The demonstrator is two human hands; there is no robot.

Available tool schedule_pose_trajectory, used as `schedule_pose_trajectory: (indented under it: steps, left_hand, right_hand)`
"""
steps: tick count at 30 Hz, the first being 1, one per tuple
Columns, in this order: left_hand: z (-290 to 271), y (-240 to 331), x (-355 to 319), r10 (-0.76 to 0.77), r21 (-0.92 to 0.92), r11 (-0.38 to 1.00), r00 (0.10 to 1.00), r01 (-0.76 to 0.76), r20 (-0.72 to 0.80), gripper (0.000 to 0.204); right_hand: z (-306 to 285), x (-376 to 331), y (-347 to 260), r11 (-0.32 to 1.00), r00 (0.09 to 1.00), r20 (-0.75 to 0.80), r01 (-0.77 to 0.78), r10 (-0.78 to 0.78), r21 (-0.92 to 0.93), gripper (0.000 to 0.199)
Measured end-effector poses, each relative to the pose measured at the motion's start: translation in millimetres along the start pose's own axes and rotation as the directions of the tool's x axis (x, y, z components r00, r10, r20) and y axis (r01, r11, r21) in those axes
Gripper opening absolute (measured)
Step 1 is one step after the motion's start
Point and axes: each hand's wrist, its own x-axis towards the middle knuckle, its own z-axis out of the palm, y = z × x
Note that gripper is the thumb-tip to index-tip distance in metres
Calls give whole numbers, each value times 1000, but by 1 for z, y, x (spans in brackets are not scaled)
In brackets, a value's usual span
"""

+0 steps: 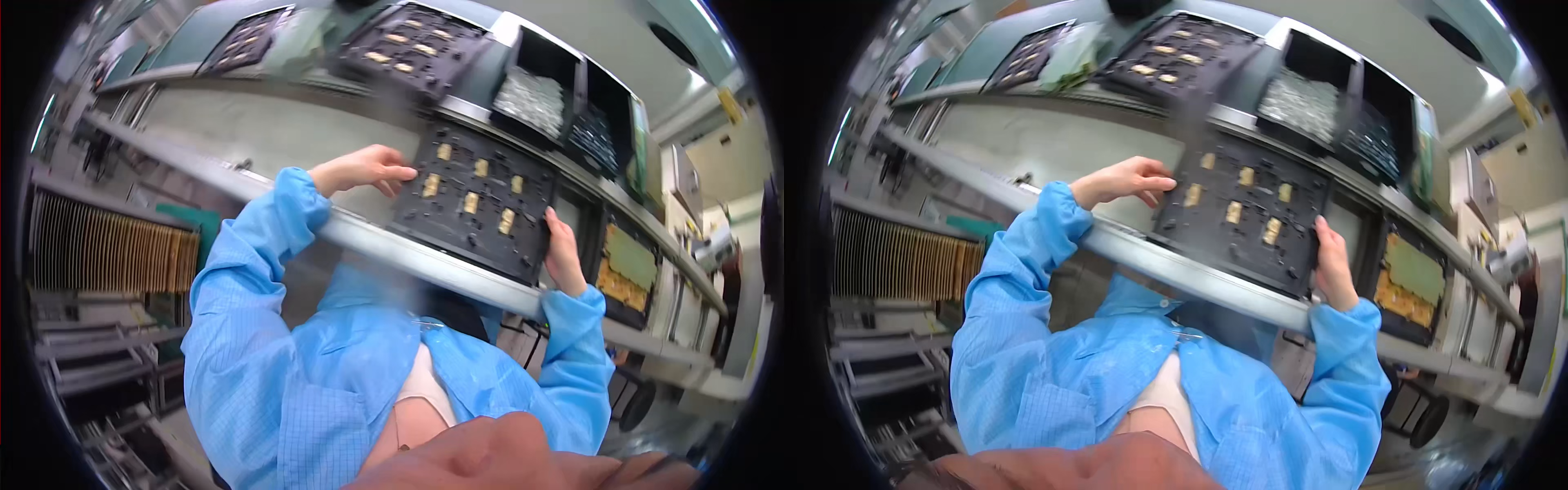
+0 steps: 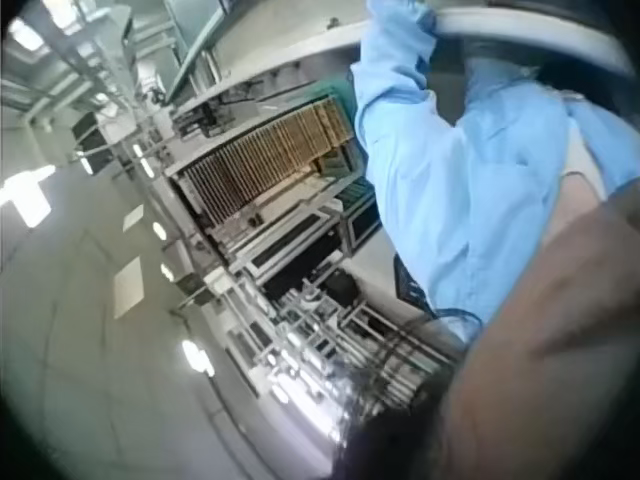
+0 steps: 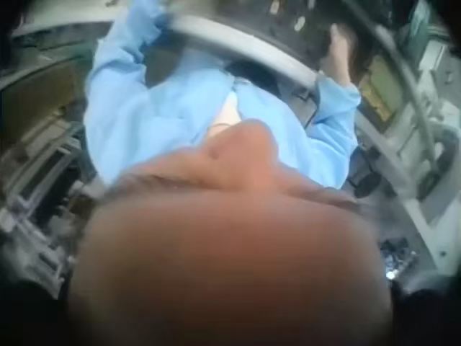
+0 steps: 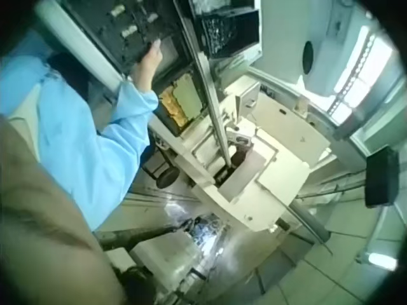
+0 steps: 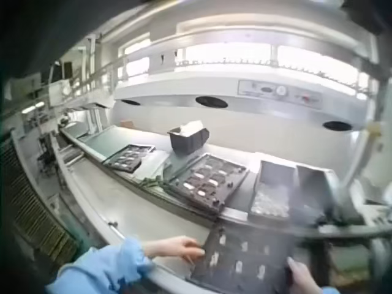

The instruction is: Assembling components onto a printed circuit board at an electronics production station.

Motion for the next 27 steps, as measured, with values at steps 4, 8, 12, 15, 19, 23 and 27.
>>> schedule_pose_trajectory:
  steps: [4, 8, 12, 15, 19, 23, 27]
  left_hand:
    - [54, 31, -52, 608, 603, 757, 607, -251, -511, 34]
    - [78, 53, -136, 881, 815, 450, -33, 365, -471, 30]
    - [92, 51, -245, 933, 342, 323, -237, 882, -270, 46]
    - [135, 26, -266, 914, -22, 351, -347, 936, -211, 44]
    - [100, -32, -460, 927, -123, 185, -215, 975, -308, 45]
    - [25, -91, -617, 809, -202, 125, -218, 971, -545, 36]
    - [42, -88, -692, 925, -64, -14, -12, 998, -380, 13]
  right_hand:
    - [-65, -24, -30, 903, 949, -256, 60, -183, -425, 50]
    - [-177, -24, -53, 708, 849, -166, 292, -501, -643, 44]
    - [-254, 3, -109, 398, 731, 74, 450, -678, -800, 44]
    - [-344, 12, -209, 225, 632, 260, 582, -730, -781, 40]
    - [-200, -110, -90, 396, 777, 192, 496, -599, -772, 38]
    - [-22, -191, 27, 366, 714, 279, 605, -642, -707, 33]
    - [14, -267, 53, 411, 734, 308, 619, -605, -669, 28]
